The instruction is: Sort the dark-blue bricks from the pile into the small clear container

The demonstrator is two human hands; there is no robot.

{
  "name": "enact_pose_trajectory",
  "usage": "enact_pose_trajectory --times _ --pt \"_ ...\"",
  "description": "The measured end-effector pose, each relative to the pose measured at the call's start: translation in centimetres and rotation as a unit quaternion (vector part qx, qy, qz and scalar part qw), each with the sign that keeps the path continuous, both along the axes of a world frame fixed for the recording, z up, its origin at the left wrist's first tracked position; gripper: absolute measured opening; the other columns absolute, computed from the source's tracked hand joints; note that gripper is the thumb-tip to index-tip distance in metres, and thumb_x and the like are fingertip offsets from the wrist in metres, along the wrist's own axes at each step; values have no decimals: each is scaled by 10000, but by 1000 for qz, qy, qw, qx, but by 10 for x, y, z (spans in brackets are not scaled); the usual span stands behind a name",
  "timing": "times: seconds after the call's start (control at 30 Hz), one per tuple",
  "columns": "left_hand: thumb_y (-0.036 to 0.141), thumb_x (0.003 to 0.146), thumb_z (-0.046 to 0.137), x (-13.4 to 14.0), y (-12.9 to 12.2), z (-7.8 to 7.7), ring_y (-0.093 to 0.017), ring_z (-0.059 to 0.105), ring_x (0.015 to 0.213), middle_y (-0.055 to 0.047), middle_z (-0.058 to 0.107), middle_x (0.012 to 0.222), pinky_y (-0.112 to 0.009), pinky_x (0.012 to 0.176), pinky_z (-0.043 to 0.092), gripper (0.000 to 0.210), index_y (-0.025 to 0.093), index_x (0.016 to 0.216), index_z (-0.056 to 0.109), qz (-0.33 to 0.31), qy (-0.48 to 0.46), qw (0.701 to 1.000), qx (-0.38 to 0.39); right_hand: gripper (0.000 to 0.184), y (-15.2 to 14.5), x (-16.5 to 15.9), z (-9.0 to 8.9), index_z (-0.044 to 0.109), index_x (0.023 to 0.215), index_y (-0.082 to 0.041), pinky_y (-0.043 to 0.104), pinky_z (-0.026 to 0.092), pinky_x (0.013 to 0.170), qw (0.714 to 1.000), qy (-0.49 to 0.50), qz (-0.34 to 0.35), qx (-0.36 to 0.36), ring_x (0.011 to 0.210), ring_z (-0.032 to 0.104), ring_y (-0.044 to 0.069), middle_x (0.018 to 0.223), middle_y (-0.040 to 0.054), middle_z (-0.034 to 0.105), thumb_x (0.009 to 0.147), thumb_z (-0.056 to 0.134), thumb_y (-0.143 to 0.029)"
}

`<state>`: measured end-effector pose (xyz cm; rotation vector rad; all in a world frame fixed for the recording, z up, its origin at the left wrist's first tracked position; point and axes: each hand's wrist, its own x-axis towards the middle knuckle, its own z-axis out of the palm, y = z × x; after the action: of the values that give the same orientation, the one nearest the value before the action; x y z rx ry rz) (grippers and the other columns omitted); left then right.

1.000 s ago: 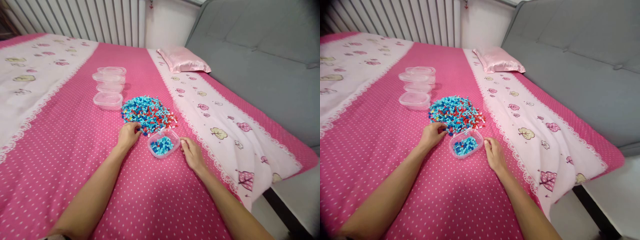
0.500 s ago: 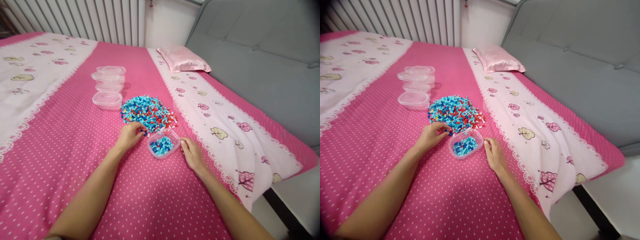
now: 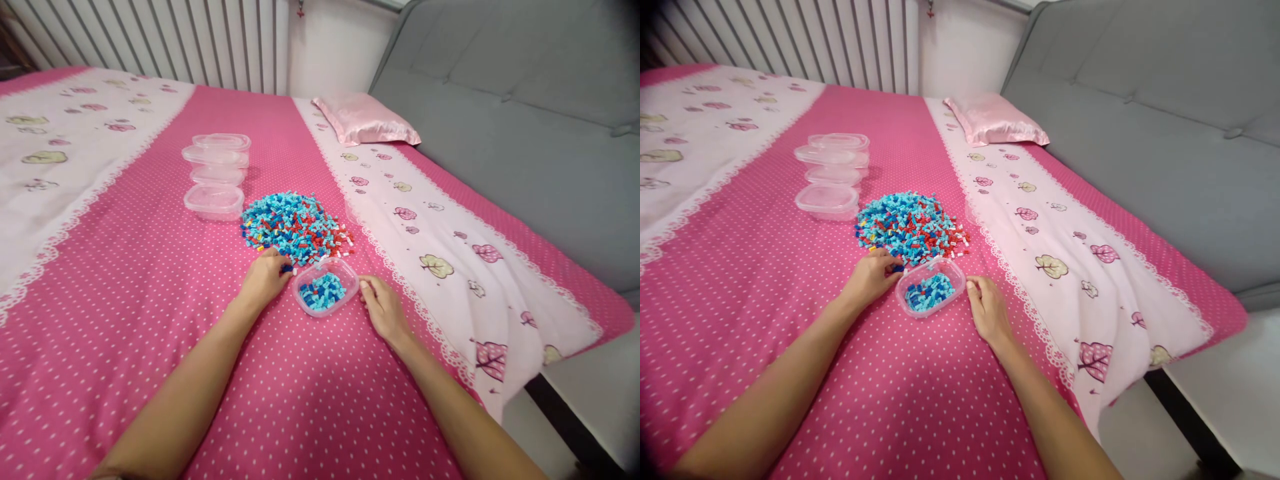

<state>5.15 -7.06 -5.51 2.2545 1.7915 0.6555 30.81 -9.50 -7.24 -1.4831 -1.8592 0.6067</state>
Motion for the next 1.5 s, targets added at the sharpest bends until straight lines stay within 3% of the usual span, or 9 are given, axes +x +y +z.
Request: enact_pose_trajectory --times 0.27,0.7,0.93,1.13,1.5 --pt "150 698 482 5 -1 -1 -199 541 764 -97 566 812 -294 695 442 223 122 823 665 44 33 998 -1 369 0 0 0 578 972 -160 344 437 748 1000 3 5 -4 795 583 201 915 92 624 902 321 -416" --pt "102 655 475 4 -3 0 -179 538 775 -81 553 821 -283 710 463 210 137 752 658 11 -13 1000 23 368 0 0 -1 579 966 -169 347 437 758 1000 -4 6 3 795 578 198 912 87 624 902 320 -422" --pt "120 653 491 3 -5 4 -168 528 720 -68 540 772 -273 667 454 209 143 766 666 15 -12 1000 -1 365 0 0 1 581 955 -170 339 432 752 1000 -6 10 6 789 576 197 895 83 624 904 316 -415" --pt "173 678 482 4 -6 3 -187 558 722 -88 582 827 -302 689 456 286 126 913 638 43 22 998 -25 355 1 0 0 581 949 -166 338 421 756 1000 -11 14 10 792 571 195 883 80 620 906 319 -403" --pt "170 675 476 5 -7 3 -200 575 766 -93 616 816 -293 688 450 223 144 802 657 48 33 998 -36 362 1 1 -1 583 927 -176 333 420 746 1000 -20 16 11 789 561 199 829 70 617 906 317 -419"
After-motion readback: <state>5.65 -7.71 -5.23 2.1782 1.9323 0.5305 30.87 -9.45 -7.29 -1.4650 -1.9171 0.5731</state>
